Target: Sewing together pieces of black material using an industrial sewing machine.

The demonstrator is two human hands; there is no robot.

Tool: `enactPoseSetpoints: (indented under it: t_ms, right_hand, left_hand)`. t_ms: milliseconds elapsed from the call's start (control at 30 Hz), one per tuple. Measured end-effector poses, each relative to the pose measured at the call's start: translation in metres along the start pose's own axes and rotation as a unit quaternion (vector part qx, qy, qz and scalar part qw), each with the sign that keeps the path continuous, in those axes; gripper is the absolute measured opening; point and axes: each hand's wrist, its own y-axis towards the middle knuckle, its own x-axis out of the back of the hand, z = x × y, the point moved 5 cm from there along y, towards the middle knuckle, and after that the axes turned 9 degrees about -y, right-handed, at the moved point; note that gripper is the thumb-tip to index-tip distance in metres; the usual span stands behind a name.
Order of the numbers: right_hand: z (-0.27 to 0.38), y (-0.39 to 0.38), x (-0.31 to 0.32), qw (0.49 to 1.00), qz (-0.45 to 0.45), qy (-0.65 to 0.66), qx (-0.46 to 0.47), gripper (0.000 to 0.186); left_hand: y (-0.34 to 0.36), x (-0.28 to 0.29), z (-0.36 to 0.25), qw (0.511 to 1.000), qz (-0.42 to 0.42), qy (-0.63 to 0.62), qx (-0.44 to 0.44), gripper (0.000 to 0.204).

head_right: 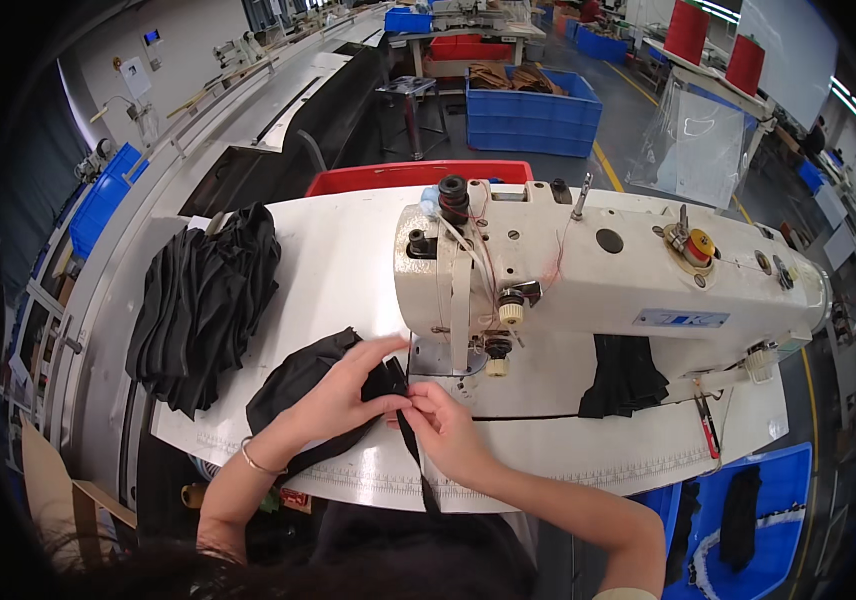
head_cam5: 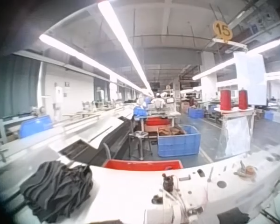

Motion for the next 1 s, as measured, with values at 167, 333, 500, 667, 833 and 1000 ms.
enactPoseSetpoints:
  t_ms: [167, 333, 500, 667, 833, 1000]
  right_hand:
    - [0.006, -0.021, 0.016, 0.983, 0.102, 0.003, -0.152, 0.019]
    - [0.043, -0.031, 0.015, 0.833, 0.181, -0.429, 0.3, 0.04]
    - [0.037, -0.03, 0.008, 0.545, 0.148, -0.675, 0.476, 0.03]
    - [0.026, 0.005, 0.034, 0.596, 0.095, -0.692, 0.397, 0.031]
    - [0.0, -0.005, 0.065, 0.653, 0.171, -0.685, 0.273, 0.037]
    - [-0.004, -0.011, 0.066, 0.692, 0.096, -0.648, 0.302, 0.033]
  left_hand:
    - [-0.006, -0.023, 0.025, 0.931, 0.194, -0.231, 0.205, 0.024]
    - [-0.004, -0.028, 0.027, 0.92, 0.17, -0.301, 0.186, 0.021]
    - [0.009, -0.037, 0.036, 0.966, 0.169, -0.152, 0.123, 0.023]
    - [0.039, -0.057, 0.066, 0.993, 0.071, -0.086, -0.026, 0.034]
    - [0.039, -0.087, 0.099, 0.797, 0.133, -0.512, 0.291, 0.051]
    - [0.047, -0.087, 0.093, 0.863, 0.144, -0.427, 0.229, 0.049]
